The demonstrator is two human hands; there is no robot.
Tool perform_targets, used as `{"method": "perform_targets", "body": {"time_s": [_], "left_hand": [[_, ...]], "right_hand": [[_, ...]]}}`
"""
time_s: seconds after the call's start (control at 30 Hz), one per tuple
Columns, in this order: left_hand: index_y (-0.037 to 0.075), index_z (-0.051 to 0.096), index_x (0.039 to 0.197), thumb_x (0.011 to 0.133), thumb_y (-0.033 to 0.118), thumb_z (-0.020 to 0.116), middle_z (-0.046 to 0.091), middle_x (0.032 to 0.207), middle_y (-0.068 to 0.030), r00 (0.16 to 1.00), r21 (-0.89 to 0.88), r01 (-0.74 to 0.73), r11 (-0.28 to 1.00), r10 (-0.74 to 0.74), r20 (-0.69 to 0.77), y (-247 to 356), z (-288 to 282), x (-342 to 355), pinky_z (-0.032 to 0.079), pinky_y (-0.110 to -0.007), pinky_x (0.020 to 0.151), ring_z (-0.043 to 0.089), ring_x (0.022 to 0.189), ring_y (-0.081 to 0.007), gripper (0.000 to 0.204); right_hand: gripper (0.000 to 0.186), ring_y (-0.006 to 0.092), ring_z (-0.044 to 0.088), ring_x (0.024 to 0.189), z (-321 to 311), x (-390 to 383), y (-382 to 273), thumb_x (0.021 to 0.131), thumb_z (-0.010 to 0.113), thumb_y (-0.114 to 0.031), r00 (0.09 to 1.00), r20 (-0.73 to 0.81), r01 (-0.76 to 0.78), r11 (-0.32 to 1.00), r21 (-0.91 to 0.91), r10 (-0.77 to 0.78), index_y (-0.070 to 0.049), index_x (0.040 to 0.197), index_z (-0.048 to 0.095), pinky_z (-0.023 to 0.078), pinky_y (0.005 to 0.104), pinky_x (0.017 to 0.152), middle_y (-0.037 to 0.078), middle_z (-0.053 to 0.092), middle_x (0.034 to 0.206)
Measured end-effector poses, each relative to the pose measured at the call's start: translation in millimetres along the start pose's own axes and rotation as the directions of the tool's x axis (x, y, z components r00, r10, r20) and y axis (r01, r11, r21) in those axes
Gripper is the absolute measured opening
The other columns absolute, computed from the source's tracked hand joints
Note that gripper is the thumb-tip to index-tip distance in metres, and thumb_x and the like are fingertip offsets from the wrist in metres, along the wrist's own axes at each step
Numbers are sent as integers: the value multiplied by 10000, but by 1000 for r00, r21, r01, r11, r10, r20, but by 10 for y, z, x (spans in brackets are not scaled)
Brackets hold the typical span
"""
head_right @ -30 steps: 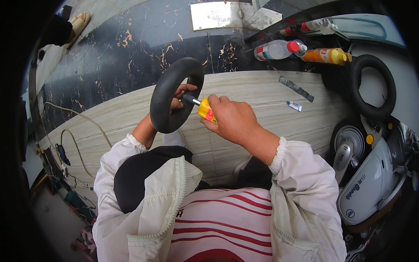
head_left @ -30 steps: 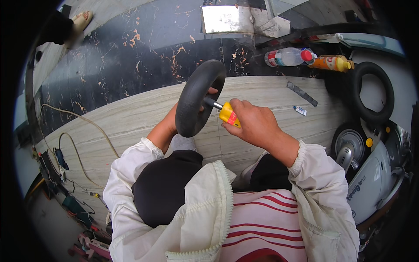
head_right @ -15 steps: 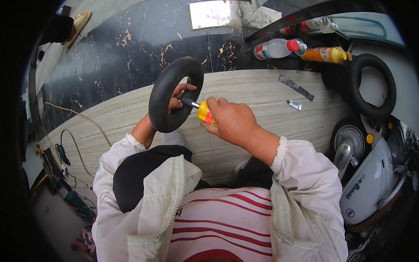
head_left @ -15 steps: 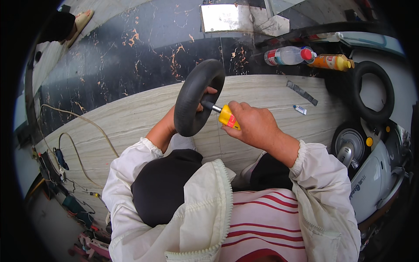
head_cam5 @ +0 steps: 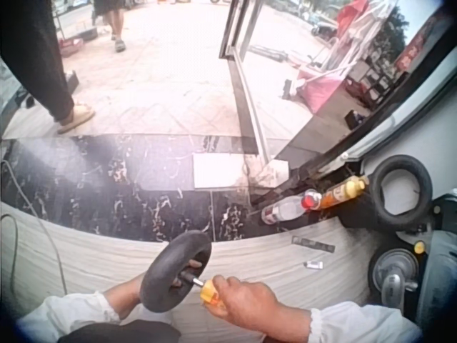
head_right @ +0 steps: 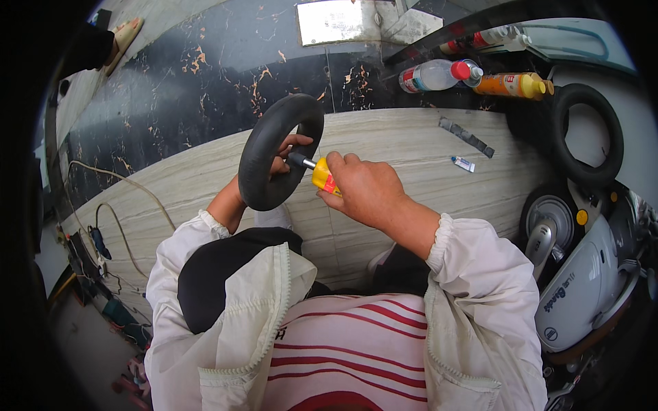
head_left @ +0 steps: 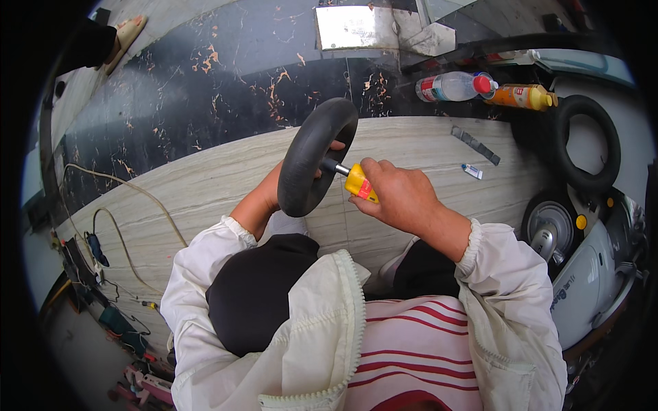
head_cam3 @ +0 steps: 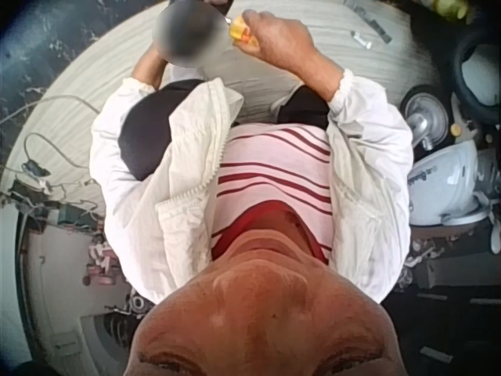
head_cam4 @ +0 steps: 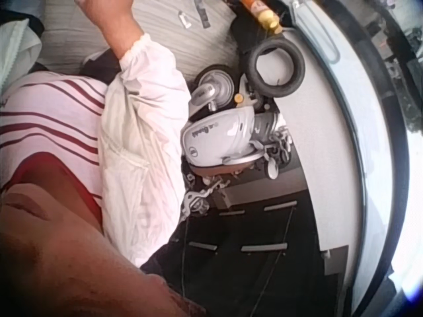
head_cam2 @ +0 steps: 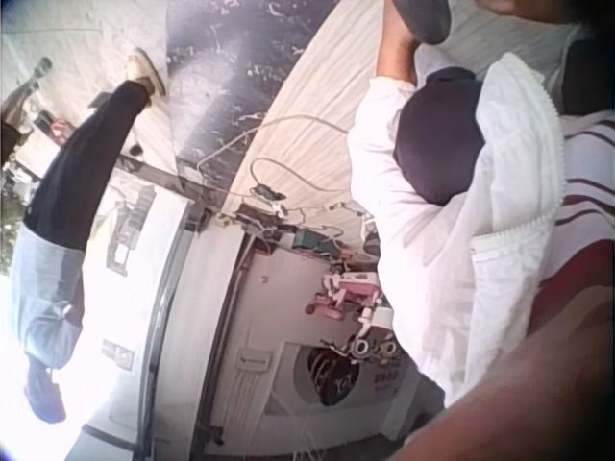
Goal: The person inspects a small tire, uses a screwdriver to remove a valve stem, applies a substance from a yellow bottle to the tire, and then applies a patch to the tire.
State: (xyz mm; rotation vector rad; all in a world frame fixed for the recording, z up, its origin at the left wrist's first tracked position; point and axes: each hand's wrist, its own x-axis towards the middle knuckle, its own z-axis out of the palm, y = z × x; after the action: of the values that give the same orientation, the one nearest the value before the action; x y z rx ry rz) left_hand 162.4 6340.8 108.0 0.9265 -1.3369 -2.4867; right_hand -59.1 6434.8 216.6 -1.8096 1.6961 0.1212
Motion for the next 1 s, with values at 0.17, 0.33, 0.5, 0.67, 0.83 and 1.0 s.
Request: {"method": "perform_targets", "body": {"time_s": [0.17, 0.33, 0.5, 0.67, 0.83, 1.0], "left_hand": [[39, 520, 1428, 758, 77, 507, 574, 1221, -69, 999, -45, -27, 999, 28, 19, -10, -11, 24, 435, -287, 1008, 540, 1127, -153, 672], [32, 494, 1454, 780, 75, 460, 574, 1271, -92, 998, -106, 37, 994, -32, 55, 22, -4, 9, 457, -277, 983, 560, 1143, -159, 677], [27, 463, 1486, 801, 76, 448, 613, 1191, -93, 997, -244, 73, 967, -65, 40, 60, 19, -27, 493, -263, 912, 607, 1030, -139, 687], [60, 534, 1439, 818, 121, 487, 610, 1204, -75, 995, -296, 84, 952, -66, 69, 67, 10, -39, 498, -250, 889, 585, 996, -113, 625], [59, 509, 1455, 819, 135, 485, 634, 1134, -83, 995, -306, 90, 948, -70, 78, 75, 34, -43, 513, -260, 877, 612, 949, -134, 641], [67, 482, 1474, 822, 131, 477, 646, 1122, -93, 992, -364, 125, 923, -107, 69, 98, 58, -62, 547, -288, 862, 641, 942, -154, 656]], "right_hand": [[500, 347, 696, 708, 3, -16, 11, 863, 770, -433, 1000, -2, -25, 1000, -8, 25, -59, 1120, 558, 553, 448, 588, 141, 676, 893], [509, 352, 697, 721, 53, -36, 32, 854, 777, -428, 997, -65, -46, 999, 19, 47, -59, 1131, 562, 554, 452, 593, 139, 678, 901], [541, 351, 698, 721, 72, -84, 78, 839, 789, -425, 999, -41, 36, 999, 27, -35, -61, 1170, 564, 556, 442, 589, 133, 677, 897], [552, 345, 697, 703, 54, -94, 98, 832, 795, -426, 999, -45, 18, 1000, 8, -17, -66, 1181, 565, 554, 434, 577, 131, 680, 897], [547, 343, 695, 695, 65, -103, 113, 835, 793, -429, 990, -141, -22, 1000, 10, 23, -68, 1179, 566, 553, 433, 574, 132, 679, 892], [498, 327, 696, 671, 85, -144, 131, 859, 772, -423, 994, -86, 74, 997, 23, -72, -62, 1124, 555, 553, 419, 560, 125, 666, 854]]}}
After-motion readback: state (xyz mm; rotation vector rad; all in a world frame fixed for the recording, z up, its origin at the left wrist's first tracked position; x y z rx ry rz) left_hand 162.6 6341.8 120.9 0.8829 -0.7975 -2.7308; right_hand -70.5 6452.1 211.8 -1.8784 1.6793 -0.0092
